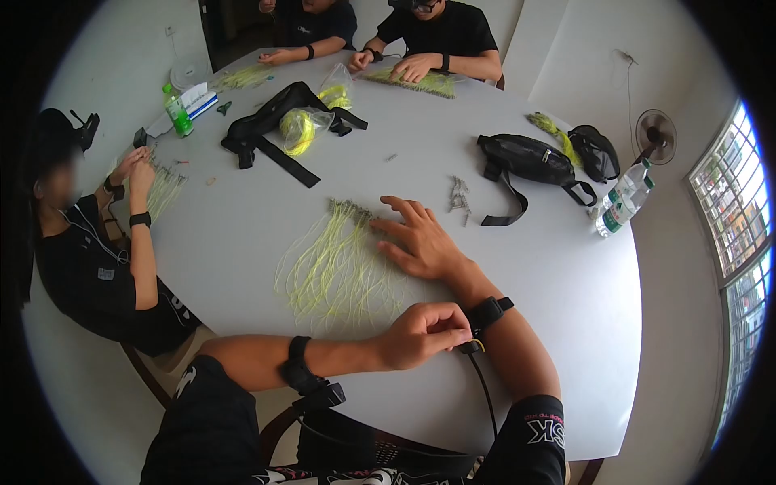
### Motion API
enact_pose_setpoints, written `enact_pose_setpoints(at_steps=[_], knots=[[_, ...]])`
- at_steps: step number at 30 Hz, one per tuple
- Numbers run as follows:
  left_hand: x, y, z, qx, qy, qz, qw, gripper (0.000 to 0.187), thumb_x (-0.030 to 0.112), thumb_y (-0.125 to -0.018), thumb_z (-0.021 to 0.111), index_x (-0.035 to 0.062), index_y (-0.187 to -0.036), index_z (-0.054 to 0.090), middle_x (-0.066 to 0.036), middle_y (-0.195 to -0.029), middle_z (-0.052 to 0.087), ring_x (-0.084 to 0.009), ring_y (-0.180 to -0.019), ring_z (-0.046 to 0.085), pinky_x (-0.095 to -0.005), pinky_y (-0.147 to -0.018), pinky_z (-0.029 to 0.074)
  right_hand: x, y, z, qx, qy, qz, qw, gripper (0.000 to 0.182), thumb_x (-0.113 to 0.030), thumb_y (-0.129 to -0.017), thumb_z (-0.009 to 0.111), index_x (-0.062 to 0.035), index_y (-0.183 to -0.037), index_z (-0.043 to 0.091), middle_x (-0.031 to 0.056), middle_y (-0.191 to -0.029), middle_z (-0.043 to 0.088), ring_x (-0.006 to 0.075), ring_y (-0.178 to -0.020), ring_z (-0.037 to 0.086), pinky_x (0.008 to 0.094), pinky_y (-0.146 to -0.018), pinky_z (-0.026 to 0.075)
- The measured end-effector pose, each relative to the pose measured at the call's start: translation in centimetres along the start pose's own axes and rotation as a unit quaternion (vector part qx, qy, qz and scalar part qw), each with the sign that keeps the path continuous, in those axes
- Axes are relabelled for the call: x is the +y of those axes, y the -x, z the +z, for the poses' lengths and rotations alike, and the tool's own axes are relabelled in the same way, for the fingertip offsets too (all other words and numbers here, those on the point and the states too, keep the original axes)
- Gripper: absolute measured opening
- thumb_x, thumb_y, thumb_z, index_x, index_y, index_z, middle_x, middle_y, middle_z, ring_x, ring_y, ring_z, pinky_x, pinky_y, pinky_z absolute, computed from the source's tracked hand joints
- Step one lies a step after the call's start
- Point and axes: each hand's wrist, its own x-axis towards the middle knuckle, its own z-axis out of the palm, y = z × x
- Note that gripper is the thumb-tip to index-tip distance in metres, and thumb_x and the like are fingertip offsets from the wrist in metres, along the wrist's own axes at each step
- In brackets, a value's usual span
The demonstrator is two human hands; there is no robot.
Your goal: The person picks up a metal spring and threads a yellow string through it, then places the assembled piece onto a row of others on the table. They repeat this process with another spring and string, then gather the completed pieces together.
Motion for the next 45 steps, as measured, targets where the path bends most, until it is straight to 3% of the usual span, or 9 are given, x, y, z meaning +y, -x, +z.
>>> enact_pose_setpoints(at_steps=[11, 34, 45], knots=[[0.0, 0.0, 0.0, -0.010, 0.001, 0.010, 1.000, 0.015, 0.016, -0.097, 0.066, 0.0015, -0.094, 0.066, 0.000, -0.081, 0.065, -0.0058, -0.074, 0.055, -0.0249, -0.064, 0.044, -0.3, -1.0, 0.7, 0.000, 0.016, -0.003, 1.000, 0.045, -0.034, -0.098, 0.059, -0.0116, -0.137, 0.063, 0.0192, -0.152, 0.043, 0.0389, -0.132, 0.046, 0.0500, -0.111, 0.038], [-0.1, 0.0, -0.1, -0.012, -0.010, 0.016, 1.000, 0.014, 0.015, -0.099, 0.065, 0.0010, -0.099, 0.066, -0.001, -0.084, 0.065, -0.0055, -0.076, 0.055, -0.0249, -0.066, 0.045, 0.1, -0.7, 0.7, 0.038, -0.047, -0.001, 0.998, 0.034, -0.027, -0.095, 0.066, -0.0039, -0.120, 0.067, 0.0199, -0.143, 0.051, 0.0379, -0.125, 0.052, 0.0471, -0.108, 0.043], [0.1, -0.1, -0.1, -0.004, -0.017, 0.021, 1.000, 0.015, 0.016, -0.099, 0.066, 0.0011, -0.098, 0.066, 0.000, -0.082, 0.065, -0.0055, -0.074, 0.054, -0.0250, -0.065, 0.044, 0.1, -0.7, 0.6, 0.019, -0.029, 0.001, 0.999, 0.040, -0.028, -0.097, 0.064, -0.0033, -0.128, 0.065, 0.0198, -0.146, 0.048, 0.0366, -0.128, 0.050, 0.0466, -0.106, 0.045]])
